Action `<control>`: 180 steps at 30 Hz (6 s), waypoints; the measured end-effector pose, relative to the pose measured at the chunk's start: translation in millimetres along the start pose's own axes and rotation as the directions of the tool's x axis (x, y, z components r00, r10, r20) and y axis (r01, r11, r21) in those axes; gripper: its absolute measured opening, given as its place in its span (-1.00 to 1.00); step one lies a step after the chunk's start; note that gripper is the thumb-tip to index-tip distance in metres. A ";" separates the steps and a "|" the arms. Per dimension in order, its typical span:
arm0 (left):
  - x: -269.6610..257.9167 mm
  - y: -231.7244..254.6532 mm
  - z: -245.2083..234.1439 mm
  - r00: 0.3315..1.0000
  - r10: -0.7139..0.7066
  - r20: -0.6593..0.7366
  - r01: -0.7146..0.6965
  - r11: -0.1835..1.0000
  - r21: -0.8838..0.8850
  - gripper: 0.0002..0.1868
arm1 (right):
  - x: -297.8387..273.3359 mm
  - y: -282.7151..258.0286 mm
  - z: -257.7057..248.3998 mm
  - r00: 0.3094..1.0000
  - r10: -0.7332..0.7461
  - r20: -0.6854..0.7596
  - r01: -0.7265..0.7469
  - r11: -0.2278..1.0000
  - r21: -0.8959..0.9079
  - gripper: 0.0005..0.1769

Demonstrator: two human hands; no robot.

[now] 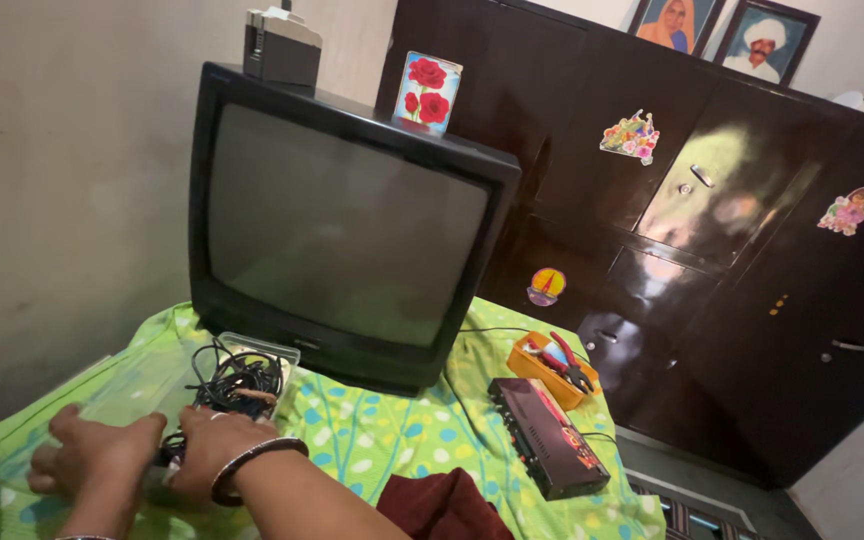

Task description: The person wipes a DVD player, a CRT television, and a plastic container with a maroon cloth. They also coil a power cable and wipe it with the cloth. The person places the DVD player on top of the television and wipes the television screen.

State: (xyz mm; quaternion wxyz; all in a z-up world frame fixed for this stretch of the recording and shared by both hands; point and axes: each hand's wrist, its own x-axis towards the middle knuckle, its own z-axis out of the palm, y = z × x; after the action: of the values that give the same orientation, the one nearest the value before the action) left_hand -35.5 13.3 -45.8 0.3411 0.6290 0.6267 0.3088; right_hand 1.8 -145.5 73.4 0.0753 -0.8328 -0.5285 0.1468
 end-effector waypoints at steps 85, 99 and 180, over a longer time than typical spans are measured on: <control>-84.2 41.5 44.0 0.534 0.658 0.530 -0.773 0.128 0.621 -0.22 | 65.4 107.0 -3.9 0.694 0.713 0.098 -0.133 -0.006 0.991 -0.78; -81.6 66.7 56.4 0.465 0.856 0.226 -0.792 0.288 0.538 -0.36 | 104.0 147.3 17.8 0.836 0.511 0.202 -0.146 -0.149 0.978 -0.91; -70.3 85.3 24.3 0.569 0.459 0.682 -0.816 0.215 0.537 -0.02 | 82.7 122.0 36.4 0.703 0.702 -0.118 -0.013 0.178 0.984 -0.54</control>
State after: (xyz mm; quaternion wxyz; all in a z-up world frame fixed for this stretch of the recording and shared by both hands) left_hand 31.9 -56.3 12.6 -0.0433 0.9569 0.2850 -0.0341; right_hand 127.6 -124.5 -8.9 0.6617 -0.7226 -0.0569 0.1917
